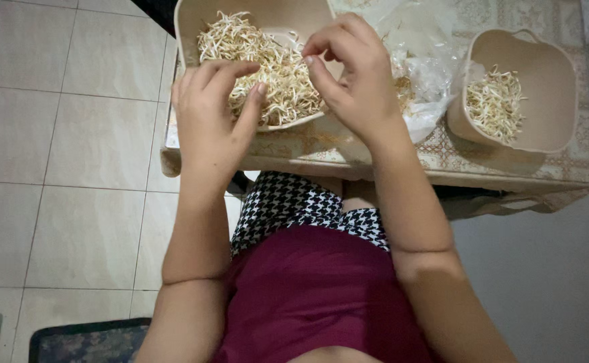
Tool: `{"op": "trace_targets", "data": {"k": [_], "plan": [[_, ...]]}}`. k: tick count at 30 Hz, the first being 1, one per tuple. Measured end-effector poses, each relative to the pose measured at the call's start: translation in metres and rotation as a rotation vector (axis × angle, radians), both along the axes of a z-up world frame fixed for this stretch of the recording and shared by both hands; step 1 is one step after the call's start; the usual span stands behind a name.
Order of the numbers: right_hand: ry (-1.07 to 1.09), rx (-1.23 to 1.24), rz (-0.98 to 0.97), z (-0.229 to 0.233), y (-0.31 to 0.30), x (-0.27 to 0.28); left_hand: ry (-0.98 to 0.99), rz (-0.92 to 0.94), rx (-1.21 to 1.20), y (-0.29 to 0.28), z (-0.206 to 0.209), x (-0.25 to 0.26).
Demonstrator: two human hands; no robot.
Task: The person sits at a table and repeatedly picks up small clumps of bean sprouts from a large bowl, separates them by hand, and places them into a smaller bowl. The process is continuous and repetitive throughout the clip.
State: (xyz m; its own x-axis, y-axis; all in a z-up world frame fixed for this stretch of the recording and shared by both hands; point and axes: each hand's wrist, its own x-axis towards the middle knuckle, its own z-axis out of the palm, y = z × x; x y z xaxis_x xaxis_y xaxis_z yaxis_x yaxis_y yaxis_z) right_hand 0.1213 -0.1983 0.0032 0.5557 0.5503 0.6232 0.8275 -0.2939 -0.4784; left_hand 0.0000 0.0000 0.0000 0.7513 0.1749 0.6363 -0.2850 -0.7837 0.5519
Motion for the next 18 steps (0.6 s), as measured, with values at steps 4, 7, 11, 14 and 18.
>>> {"op": "trace_targets", "data": {"k": [4, 7, 11, 14, 18], "plan": [[0.077, 0.181, 0.018, -0.006, -0.005, -0.011, -0.008, -0.094, -0.075, -0.013, 0.009, 0.005], [0.091, 0.243, 0.008, -0.009, -0.005, -0.018, 0.025, -0.192, -0.163, -0.023, 0.015, 0.008], [0.034, 0.262, -0.012, -0.01, -0.004, -0.027, 0.127, -0.26, -0.335, -0.029, 0.019, 0.011], [-0.032, 0.261, -0.024, -0.01, -0.003, -0.03, 0.116, -0.309, -0.388, -0.029, 0.019, 0.014], [-0.247, 0.163, -0.099, -0.004, -0.002, -0.03, 0.126, -0.327, -0.454, -0.028, 0.017, 0.017]]}}
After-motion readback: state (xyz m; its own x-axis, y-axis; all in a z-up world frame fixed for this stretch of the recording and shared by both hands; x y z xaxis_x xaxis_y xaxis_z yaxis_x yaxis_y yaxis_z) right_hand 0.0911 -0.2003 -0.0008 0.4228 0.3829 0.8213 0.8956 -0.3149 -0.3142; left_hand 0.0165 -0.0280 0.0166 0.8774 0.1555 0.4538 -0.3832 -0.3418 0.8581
